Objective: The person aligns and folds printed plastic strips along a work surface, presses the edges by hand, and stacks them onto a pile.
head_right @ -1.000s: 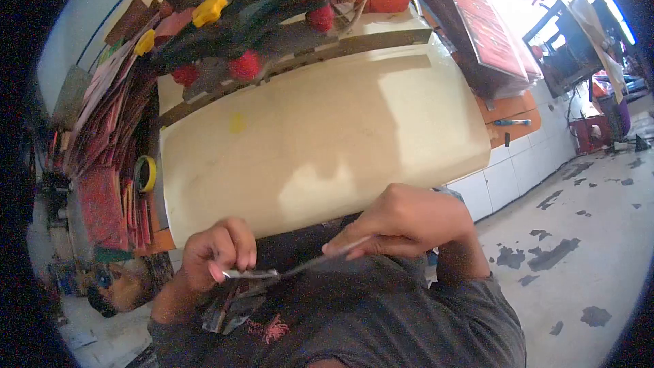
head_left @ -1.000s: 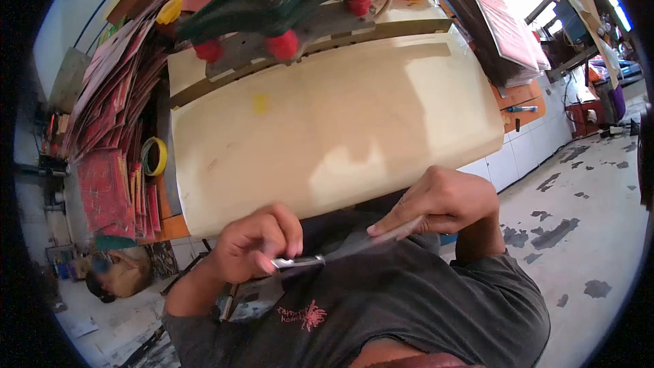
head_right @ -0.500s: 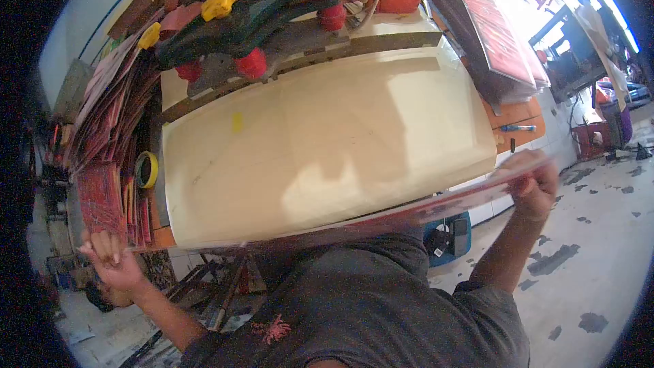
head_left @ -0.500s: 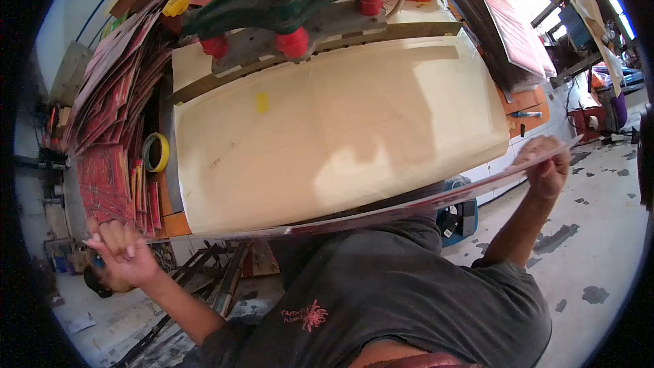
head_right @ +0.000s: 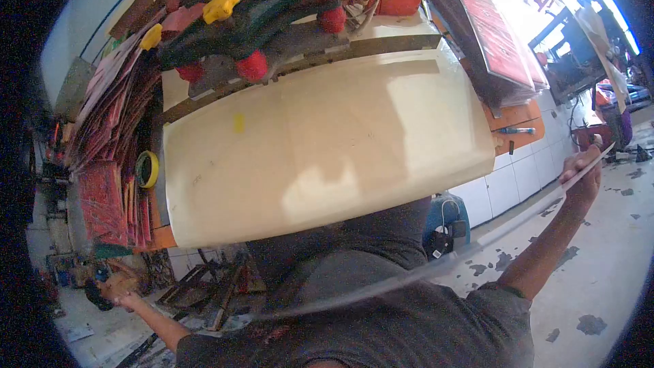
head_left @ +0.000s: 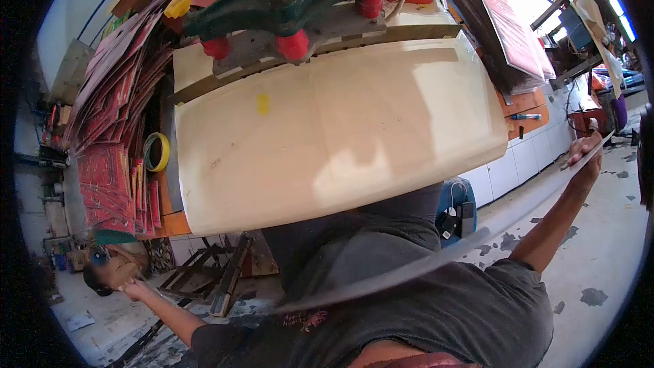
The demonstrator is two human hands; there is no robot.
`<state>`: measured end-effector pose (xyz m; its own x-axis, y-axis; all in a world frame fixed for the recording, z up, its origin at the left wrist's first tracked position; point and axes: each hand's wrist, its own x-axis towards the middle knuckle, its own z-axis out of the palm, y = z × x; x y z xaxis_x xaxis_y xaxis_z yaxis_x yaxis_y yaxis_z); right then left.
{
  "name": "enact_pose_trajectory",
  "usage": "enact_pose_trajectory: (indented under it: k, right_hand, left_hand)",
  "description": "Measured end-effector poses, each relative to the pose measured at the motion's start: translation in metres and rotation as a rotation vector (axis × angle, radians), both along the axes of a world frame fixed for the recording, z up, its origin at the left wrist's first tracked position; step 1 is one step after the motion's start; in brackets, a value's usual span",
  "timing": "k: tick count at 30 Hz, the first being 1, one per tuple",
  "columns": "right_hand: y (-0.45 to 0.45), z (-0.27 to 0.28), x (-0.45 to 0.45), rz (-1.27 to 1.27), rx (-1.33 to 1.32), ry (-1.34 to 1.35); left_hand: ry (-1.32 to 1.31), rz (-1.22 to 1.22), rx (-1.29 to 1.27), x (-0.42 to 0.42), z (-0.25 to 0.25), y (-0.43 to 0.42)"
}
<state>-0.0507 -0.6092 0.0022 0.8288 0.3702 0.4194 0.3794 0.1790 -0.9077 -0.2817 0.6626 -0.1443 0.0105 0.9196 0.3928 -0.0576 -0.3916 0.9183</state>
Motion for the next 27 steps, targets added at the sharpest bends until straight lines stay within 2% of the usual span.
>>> enact_pose_trajectory:
  k: [1,3,4,5,6,8,10,12,15,17,18,20,22,24,25,27]
  right_hand:
    - [-0.018,-0.005,-0.006,-0.187,0.119,0.026]
    - [-0.026,-0.013,-0.008,-0.196,0.239,0.056]
    - [-0.028,-0.016,-0.008,-0.201,0.3,0.069]
    - [-0.02,-0.025,-0.008,-0.477,0.226,0.051]
    - [-0.017,-0.035,-0.009,-0.752,0.146,0.031]
    - [-0.013,-0.039,-0.006,-0.745,0.135,0.075]
    - [0.043,-0.018,0.004,-0.583,-0.079,0.126]
    - [0.064,-0.01,0.008,-0.603,-0.119,0.118]
    - [0.104,0.014,0.018,-0.604,-0.149,0.092]
    - [0.126,0.034,0.033,-0.549,-0.217,0.112]
    - [0.135,0.04,0.041,-0.49,-0.286,0.138]
    - [0.151,0.044,0.062,-0.464,-0.318,0.154]
    - [0.169,0.05,0.08,-0.432,-0.346,0.162]
    - [0.184,0.057,0.092,-0.42,-0.356,0.197]
    - [0.184,0.055,0.099,-0.415,-0.36,0.192]
    - [0.214,0.068,0.101,-0.452,-0.289,0.139]
  left_hand:
    - [0.054,0.044,0.046,-0.001,-0.013,0.007]
    - [0.133,0.014,-0.004,0.003,-0.02,-0.012]
    - [0.118,-0.152,-0.148,0.007,-0.023,-0.017]
    - [0.101,-0.32,-0.29,0.015,-0.027,-0.025]
    - [0.146,-0.303,-0.301,0.034,-0.027,-0.058]
    - [0.191,-0.285,-0.31,0.055,-0.029,-0.099]
    - [0.517,-0.088,0.349,0.057,-0.064,-0.098]
    - [0.586,-0.012,0.264,0.075,-0.034,-0.167]
    - [0.636,0.095,0.391,0.099,0.008,-0.239]
    - [0.458,0.152,0.609,0.121,0.043,-0.293]
    - [0.454,0.15,0.611,0.133,0.056,-0.315]
    - [0.322,-0.089,0.801,0.153,0.073,-0.356]
    - [0.316,-0.417,0.682,0.169,0.07,-0.402]
    - [0.355,-0.766,0.837,0.186,0.073,-0.461]
    - [0.358,-0.977,0.64,0.193,0.081,-0.508]
    - [0.464,-1.313,0.498,0.204,0.099,-0.568]
